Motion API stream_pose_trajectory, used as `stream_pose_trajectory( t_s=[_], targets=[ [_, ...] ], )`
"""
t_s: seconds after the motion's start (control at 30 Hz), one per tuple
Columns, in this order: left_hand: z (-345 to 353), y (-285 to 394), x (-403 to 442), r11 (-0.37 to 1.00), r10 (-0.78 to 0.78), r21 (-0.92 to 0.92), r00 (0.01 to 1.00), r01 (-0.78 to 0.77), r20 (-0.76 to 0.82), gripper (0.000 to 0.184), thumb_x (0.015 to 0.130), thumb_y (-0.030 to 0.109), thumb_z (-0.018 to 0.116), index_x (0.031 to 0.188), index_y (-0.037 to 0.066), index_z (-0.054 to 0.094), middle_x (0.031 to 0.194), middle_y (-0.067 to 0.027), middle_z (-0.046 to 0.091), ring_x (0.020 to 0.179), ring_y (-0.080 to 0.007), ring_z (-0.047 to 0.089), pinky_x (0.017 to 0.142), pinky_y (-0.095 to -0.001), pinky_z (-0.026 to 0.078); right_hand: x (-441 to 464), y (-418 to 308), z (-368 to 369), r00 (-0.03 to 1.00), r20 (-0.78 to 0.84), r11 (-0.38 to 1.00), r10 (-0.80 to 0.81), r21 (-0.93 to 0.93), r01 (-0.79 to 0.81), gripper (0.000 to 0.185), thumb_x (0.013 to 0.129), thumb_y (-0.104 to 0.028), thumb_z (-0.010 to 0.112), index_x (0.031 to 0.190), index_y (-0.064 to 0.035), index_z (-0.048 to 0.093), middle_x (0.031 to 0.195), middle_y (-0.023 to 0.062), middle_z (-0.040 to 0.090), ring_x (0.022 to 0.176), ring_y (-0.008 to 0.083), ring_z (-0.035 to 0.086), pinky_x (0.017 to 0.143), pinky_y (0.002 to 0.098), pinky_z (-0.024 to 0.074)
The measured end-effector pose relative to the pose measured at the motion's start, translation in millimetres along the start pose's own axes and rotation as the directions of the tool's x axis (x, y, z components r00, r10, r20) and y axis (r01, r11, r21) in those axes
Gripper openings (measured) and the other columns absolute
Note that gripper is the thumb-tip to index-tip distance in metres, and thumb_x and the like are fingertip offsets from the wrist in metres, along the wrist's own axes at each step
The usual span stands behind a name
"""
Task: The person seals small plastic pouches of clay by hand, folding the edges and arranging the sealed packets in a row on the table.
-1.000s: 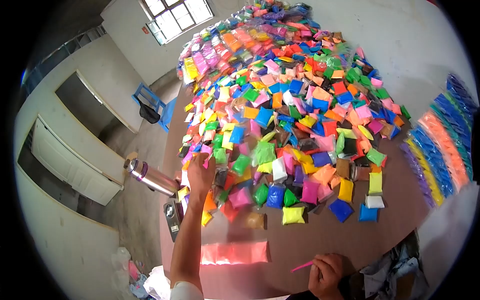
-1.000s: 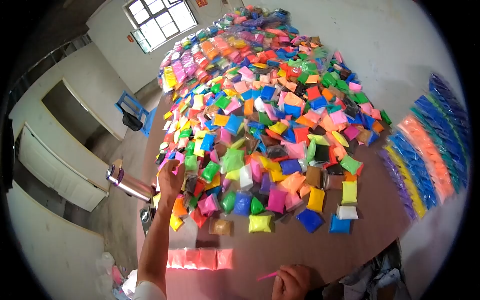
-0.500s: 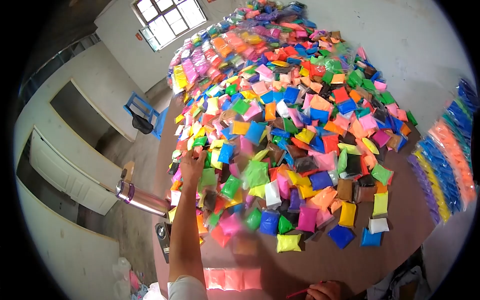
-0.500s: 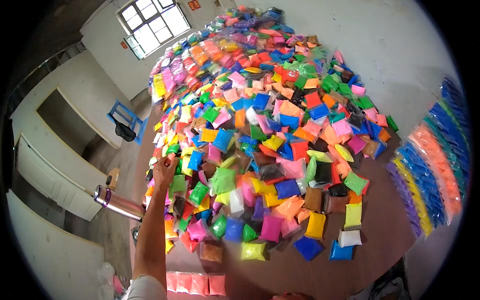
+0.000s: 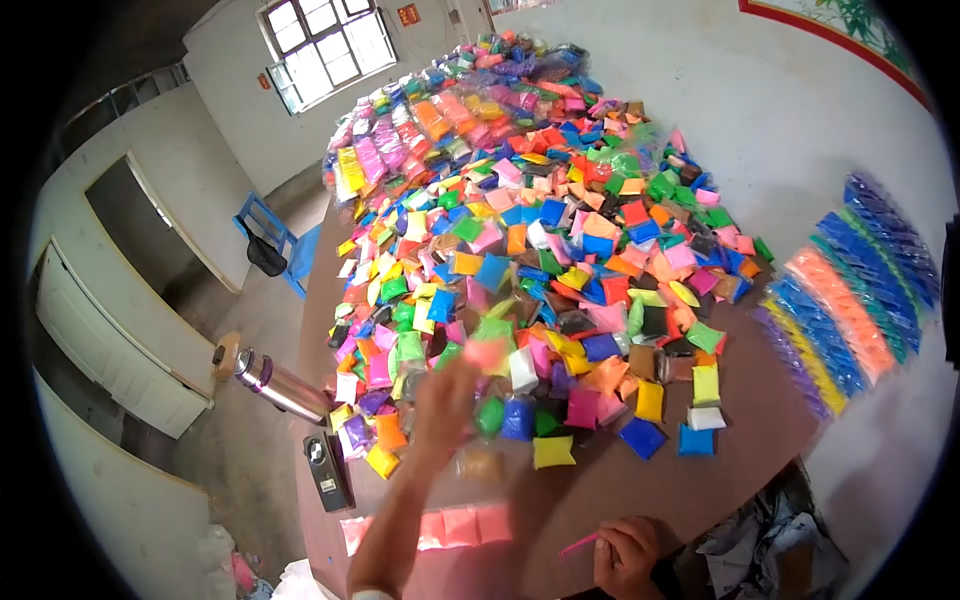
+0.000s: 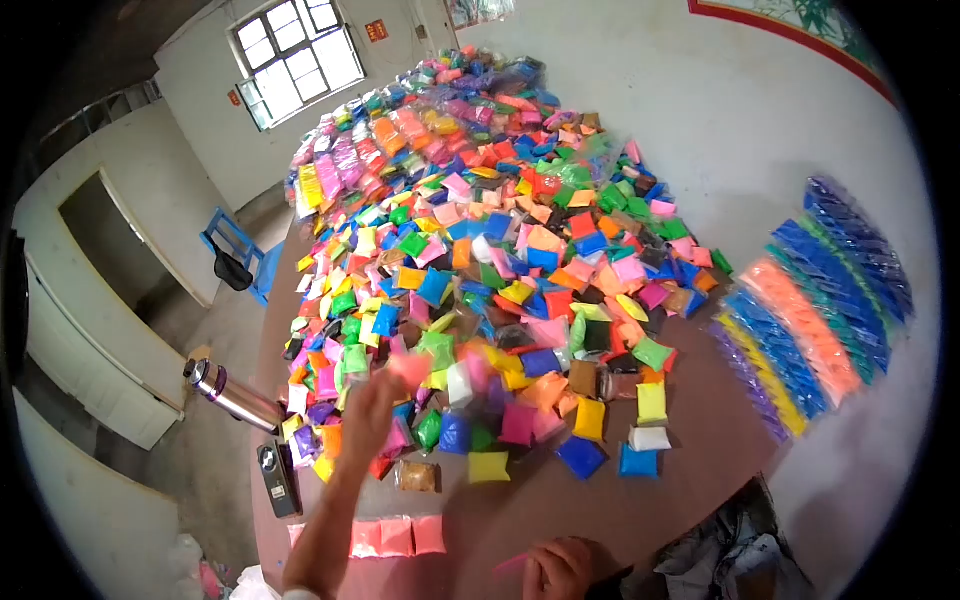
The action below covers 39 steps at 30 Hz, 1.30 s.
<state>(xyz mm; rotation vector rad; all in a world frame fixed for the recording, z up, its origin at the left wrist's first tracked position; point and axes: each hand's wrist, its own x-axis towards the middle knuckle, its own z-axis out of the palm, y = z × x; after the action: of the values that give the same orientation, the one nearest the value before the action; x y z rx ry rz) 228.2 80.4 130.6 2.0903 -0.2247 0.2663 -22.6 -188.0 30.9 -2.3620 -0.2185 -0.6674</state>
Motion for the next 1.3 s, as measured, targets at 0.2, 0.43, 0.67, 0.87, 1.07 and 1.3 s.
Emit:
stream_pose_trajectory(
  t_s=[0.2,0.43,0.67,0.87,1.07,1.3],
  targets=[
    [81.2,63.6,-173.2,0.994,-0.065,-0.056,0.94,0.089,0.335,0.025,0.106,0.023,0.062,0.115,0.002,0.074,0.105,-0.0124,0.075,0.096,-0.0216,0.07,0.078,-0.0398,0.054,-6.0,-2.6,5.3,0.97,-0.077,0.903,0.231,0.387,-0.184,0.021,0.093,-0.013,0.068,0.108,0.0009,0.073,0.108,0.0182,0.072,0.097,0.0376,0.068,0.089,0.0442,0.0536],
    [98.3,68.8,-262.7,0.917,-0.217,-0.31,0.966,0.25,0.137,0.029,0.11,0.026,0.058,0.12,0.002,0.071,0.089,-0.0104,0.074,0.085,-0.0131,0.07,0.074,-0.0326,0.055,-8.6,5.3,-15.2,0.923,0.214,0.643,0.319,0.667,-0.376,0.027,0.098,-0.023,0.072,0.109,0.0018,0.071,0.089,0.0044,0.07,0.081,0.0112,0.063,0.075,0.0275,0.052],
    [89.2,48.6,-269.5,0.795,-0.23,-0.5,0.933,0.345,0.278,0.031,0.105,0.023,0.069,0.126,0.0,0.071,0.104,-0.0039,0.074,0.1,-0.0115,0.067,0.086,-0.0293,0.054,-12.9,4.7,-30.2,0.851,0.437,0.533,0.29,0.665,-0.523,0.027,0.095,-0.023,0.078,0.109,-0.0006,0.072,0.089,0.0023,0.071,0.081,0.0104,0.065,0.073,0.0261,0.0526],
    [87.7,32.6,-283.3,0.708,-0.331,-0.53,0.882,0.467,0.335,0.028,0.103,0.023,0.072,0.118,-0.001,0.074,0.099,-0.0021,0.072,0.092,-0.0088,0.064,0.082,-0.0271,0.052,-2.0,-1.0,-30.2,0.797,0.575,0.505,0.184,0.641,-0.578,0.023,0.097,-0.019,0.077,0.111,-0.0018,0.072,0.096,0.0024,0.071,0.085,0.0105,0.065,0.075,0.0271,0.0538],
    [98.4,21.6,-297.6,0.7,-0.374,-0.591,0.911,0.401,0.174,0.019,0.101,0.017,0.075,0.108,0.0,0.076,0.09,-0.0001,0.072,0.082,-0.0076,0.063,0.073,-0.0239,0.05,-13.0,4.6,-19.0,0.745,0.635,0.513,0.206,0.578,-0.635,0.022,0.098,-0.014,0.073,0.115,0.0012,0.072,0.091,-0.0002,0.07,0.081,0.0053,0.06,0.071,0.0236,0.0504],
    [83.3,42.3,-280.4,0.718,-0.362,-0.492,0.868,0.493,0.341,0.036,0.098,0.018,0.079,0.126,-0.002,0.069,0.109,-0.0057,0.074,0.096,-0.0114,0.069,0.084,-0.0253,0.055,-13.9,4.3,-10.2,0.758,0.604,0.332,0.247,0.682,-0.652,0.02,0.1,-0.013,0.075,0.115,0.0005,0.073,0.088,0.0008,0.072,0.077,0.0062,0.067,0.066,0.0232,0.0534]
  ],
)
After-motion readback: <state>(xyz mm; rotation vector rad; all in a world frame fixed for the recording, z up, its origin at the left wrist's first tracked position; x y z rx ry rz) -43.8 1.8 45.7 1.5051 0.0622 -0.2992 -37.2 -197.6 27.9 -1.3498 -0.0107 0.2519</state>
